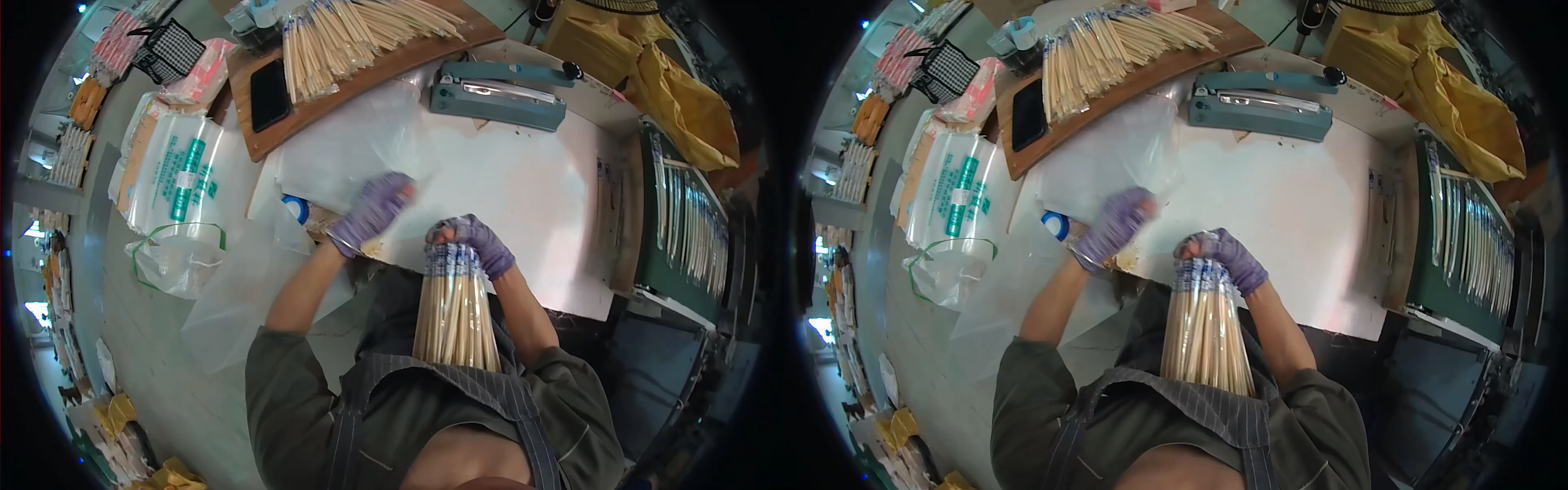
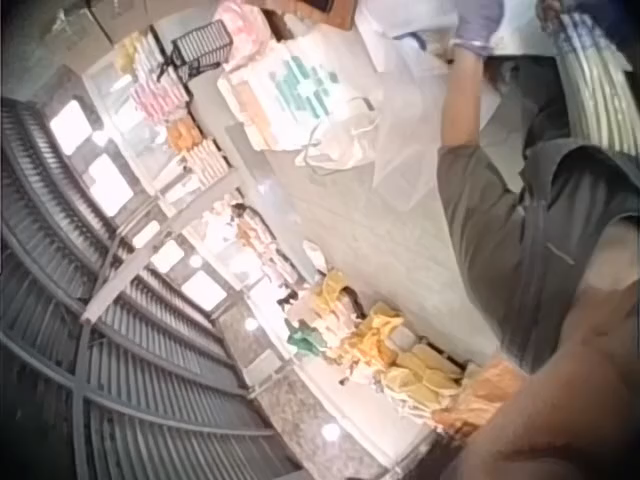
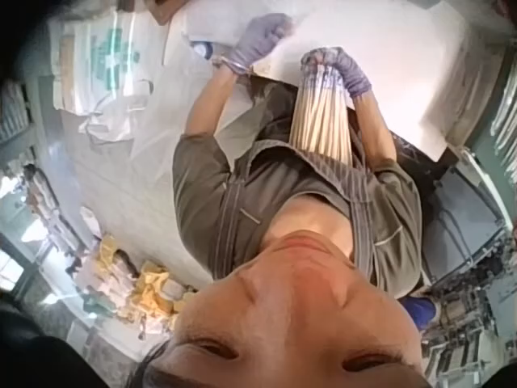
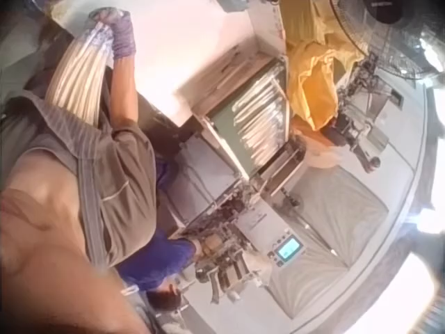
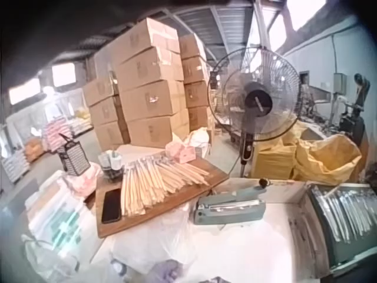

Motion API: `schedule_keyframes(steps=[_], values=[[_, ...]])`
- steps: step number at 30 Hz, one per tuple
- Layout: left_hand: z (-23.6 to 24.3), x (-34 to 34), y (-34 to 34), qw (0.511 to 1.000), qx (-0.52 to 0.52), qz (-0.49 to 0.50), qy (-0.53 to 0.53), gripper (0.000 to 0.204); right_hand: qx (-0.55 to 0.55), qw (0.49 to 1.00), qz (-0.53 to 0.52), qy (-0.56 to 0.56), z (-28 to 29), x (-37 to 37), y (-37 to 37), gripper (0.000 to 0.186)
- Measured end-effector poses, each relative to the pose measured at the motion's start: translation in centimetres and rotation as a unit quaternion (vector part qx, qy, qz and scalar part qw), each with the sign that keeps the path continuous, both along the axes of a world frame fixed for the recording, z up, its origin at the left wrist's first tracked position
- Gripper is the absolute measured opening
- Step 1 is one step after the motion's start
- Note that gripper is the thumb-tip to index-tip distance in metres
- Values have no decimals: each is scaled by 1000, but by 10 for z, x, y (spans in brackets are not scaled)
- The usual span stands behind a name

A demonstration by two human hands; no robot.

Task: Packaging bundles of wooden sticks into plastic bags and placing them onto a conveyor belt.

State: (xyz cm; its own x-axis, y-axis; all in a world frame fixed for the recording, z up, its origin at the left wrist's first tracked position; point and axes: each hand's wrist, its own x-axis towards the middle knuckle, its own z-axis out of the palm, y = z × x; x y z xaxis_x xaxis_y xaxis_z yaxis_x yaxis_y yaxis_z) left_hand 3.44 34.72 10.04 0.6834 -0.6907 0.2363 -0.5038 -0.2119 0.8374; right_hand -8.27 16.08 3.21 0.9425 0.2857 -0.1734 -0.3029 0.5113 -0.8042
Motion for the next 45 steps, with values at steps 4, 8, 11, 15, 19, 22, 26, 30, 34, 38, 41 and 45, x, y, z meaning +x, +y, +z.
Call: schedule_keyframes(steps=[4,8,11,15,19,22,26,30,34,38,41,45], values=[[-6,-36,-20,997,69,-14,-36,13,-120,992,1,-34,11,13,12,33],[-2,-24,6,989,65,134,11,16,5,1000,8,21,6,5,8,30],[-12,-32,33,952,-109,220,181,15,29,998,-33,50,7,-1,-2,26],[35,-85,-9,951,199,138,-192,32,-45,996,-38,71,12,-3,-2,26],[-49,-41,31,952,98,219,-189,46,54,993,-103,36,-10,-33,-21,30],[-30,-62,15,933,259,198,-154,63,218,970,-104,27,11,-57,-30,30],[-19,-98,3,941,288,48,-170,75,95,994,3,48,33,-31,7,37],[-30,-123,35,907,297,25,-297,65,-6,995,-6,-98,-11,9,50,59],[-41,-135,31,942,96,17,-321,64,-79,985,-152,21,-19,-23,54,70],[-57,-203,39,907,67,-207,-362,53,-203,945,-224,-126,50,-164,41,67],[-33,-178,16,923,113,-267,-253,50,-137,929,-337,-62,20,-185,58,69],[0,-108,-52,914,247,-260,-191,54,-289,907,-297,75,42,-131,6,50]])
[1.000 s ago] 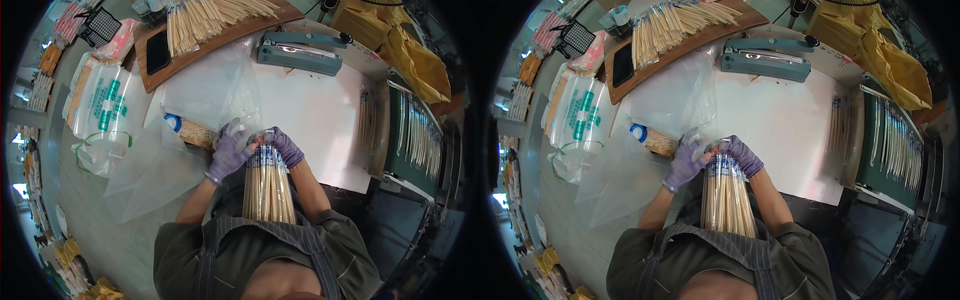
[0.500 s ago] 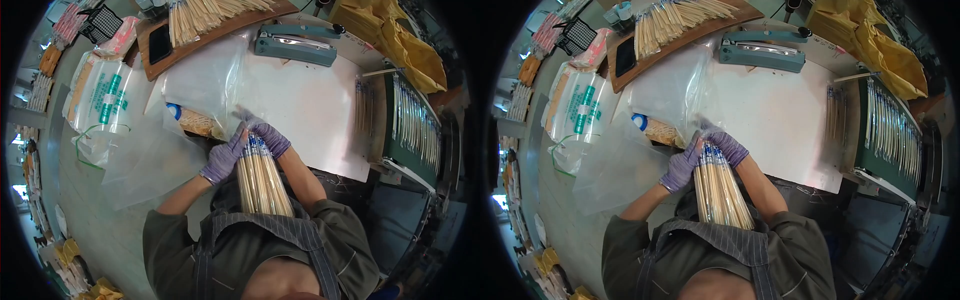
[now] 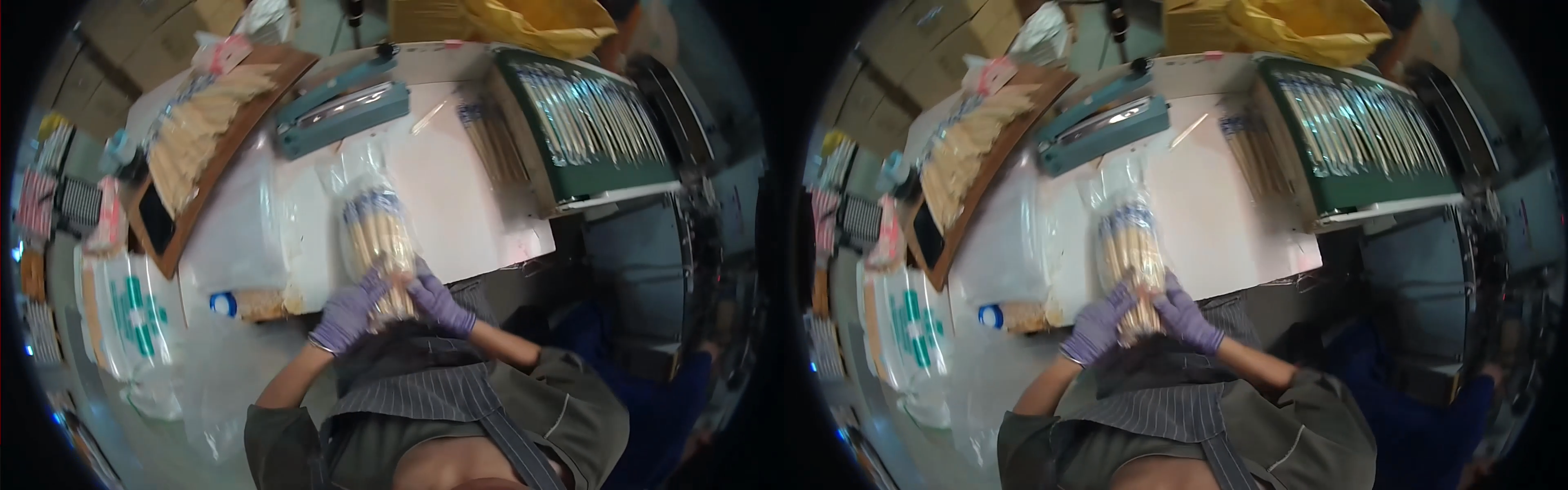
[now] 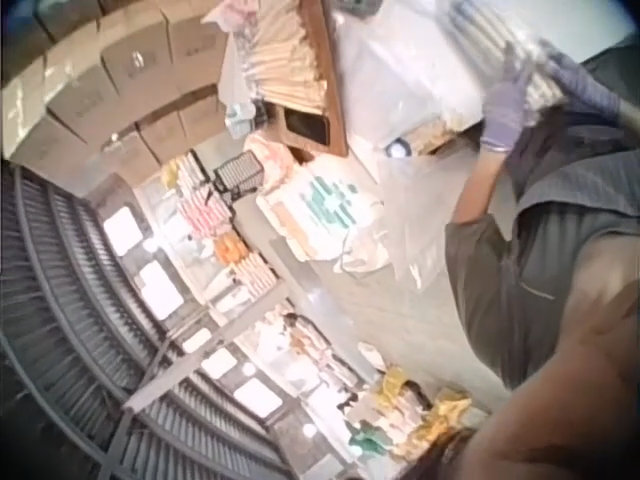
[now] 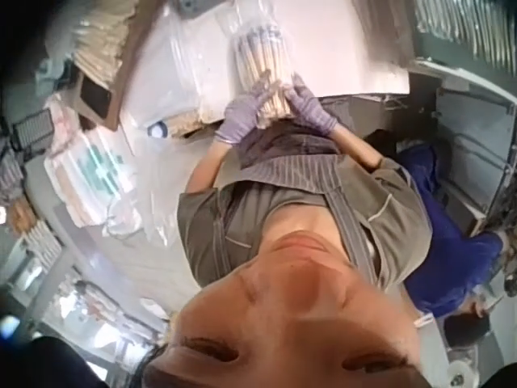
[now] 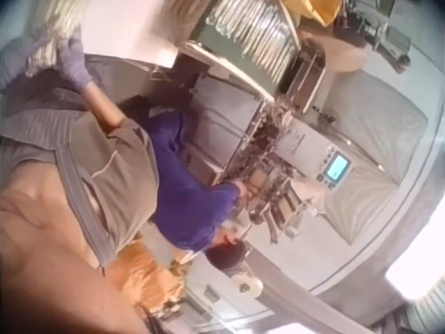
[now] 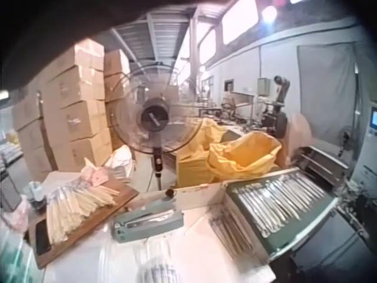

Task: Packaging bundles of wooden sticks into plastic bags and placing them onto a conveyor belt.

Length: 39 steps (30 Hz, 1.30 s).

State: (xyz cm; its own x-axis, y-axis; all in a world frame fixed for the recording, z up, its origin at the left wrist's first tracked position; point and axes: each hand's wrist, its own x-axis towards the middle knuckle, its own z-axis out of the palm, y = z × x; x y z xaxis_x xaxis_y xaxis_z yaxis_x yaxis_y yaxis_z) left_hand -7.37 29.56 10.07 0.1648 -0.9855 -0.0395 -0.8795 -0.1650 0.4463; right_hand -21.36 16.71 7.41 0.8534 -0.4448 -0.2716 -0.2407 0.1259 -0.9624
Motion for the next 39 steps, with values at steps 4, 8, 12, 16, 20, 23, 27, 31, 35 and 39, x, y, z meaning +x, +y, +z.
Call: schedule_keyframes(steps=[4,8,12,16,20,23,27,31,35,39], values=[[29,40,-85,991,105,-23,-77,43,-265,956,126,2,18,-2,-90,41],[-25,73,-199,992,-107,-26,-66,43,-492,853,-121,-126,63,-8,-229,34],[-73,108,-290,979,-124,58,-154,39,-630,688,-360,8,70,-42,-408,37],[-91,107,-312,973,-105,87,-185,34,-660,484,-472,327,61,-132,-554,31],[-69,67,-285,994,-45,37,-92,30,-509,429,-514,540,56,-196,-590,31],[-71,35,-262,995,29,45,86,41,-533,546,-383,520,66,-182,-593,27],[-105,17,-268,986,-18,66,149,52,-600,604,-314,420,68,-69,-505,21],[-72,1,-289,791,-168,124,575,77,-630,668,-172,356,72,-4,-394,23],[-96,21,-305,685,-231,228,652,87,-601,745,-95,275,80,68,-301,36],[-78,15,-308,804,-208,377,410,110,-278,888,-95,355,30,88,-332,70]])
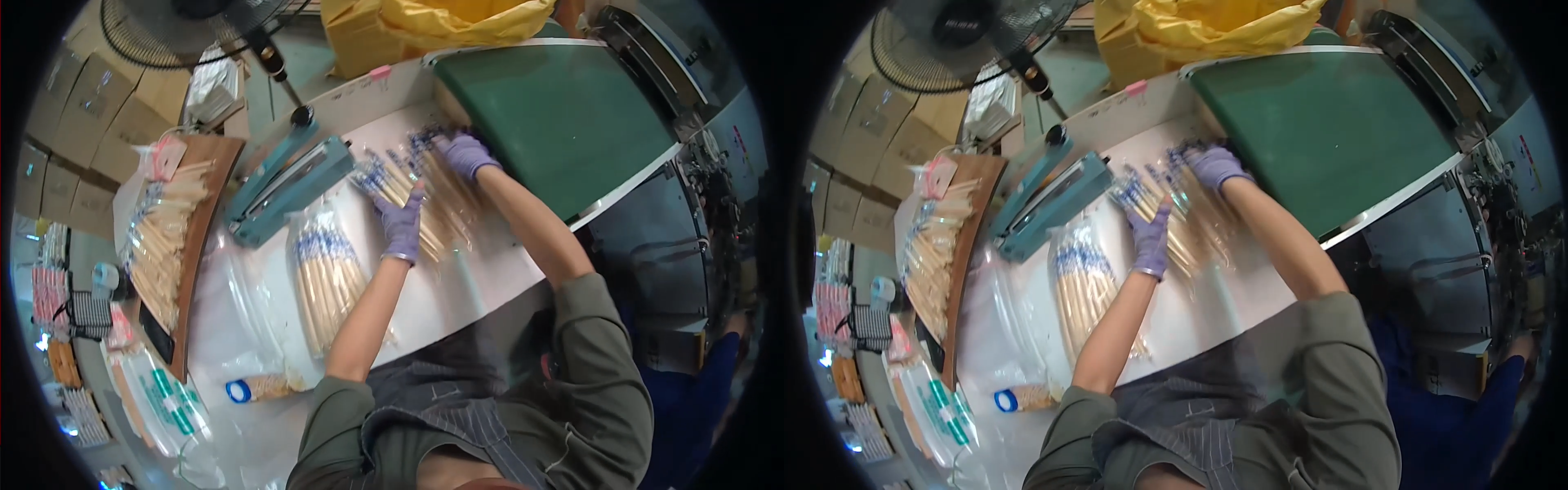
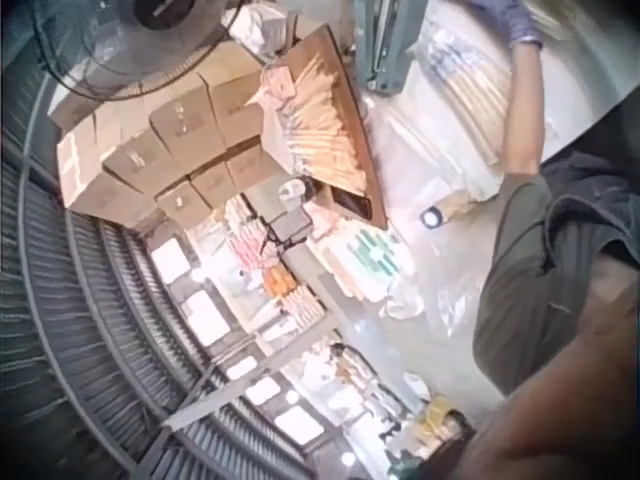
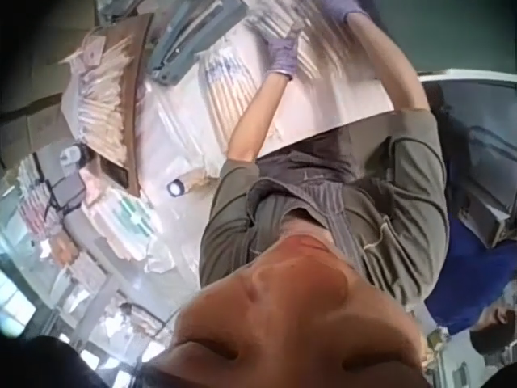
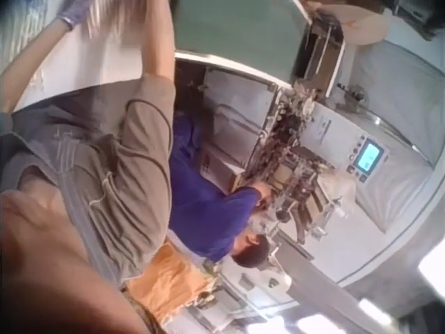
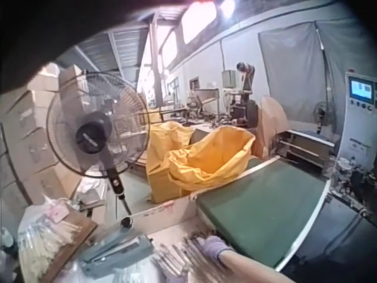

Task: Packaging bundles of wooden sticks into plastic bags and placing them onto a conveyor belt.

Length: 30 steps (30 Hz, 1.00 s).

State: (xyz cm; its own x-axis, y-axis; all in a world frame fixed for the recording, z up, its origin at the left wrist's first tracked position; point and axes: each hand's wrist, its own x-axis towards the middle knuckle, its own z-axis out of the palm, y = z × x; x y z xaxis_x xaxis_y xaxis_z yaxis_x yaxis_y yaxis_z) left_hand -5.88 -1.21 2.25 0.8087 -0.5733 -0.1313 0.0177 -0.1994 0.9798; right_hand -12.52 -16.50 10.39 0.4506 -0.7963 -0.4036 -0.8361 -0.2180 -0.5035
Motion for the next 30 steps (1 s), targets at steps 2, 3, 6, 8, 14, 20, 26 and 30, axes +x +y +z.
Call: schedule_keyframes(steps=[2,3,6,8,14,20,26,30], values=[[-2,4,-1,985,146,61,-70,101,-47,999,-19,-15,-59,6,11,72],[-17,9,0,988,99,96,-68,94,-101,994,-37,-35,-85,13,13,74],[15,24,34,980,-26,-75,181,71,-85,992,13,-91,-89,20,49,75],[-16,44,68,951,-251,-162,79,40,117,953,-4,-278,-81,43,116,71],[-12,41,86,766,-433,-80,468,53,280,819,13,-500,-37,28,172,74],[78,43,122,855,14,-378,-356,117,181,797,148,-557,56,-11,187,96],[68,20,138,887,-149,-357,-252,108,90,796,237,-549,49,-20,205,95],[68,-21,190,844,-188,-385,321,70,190,797,222,-529,46,-29,232,77]])
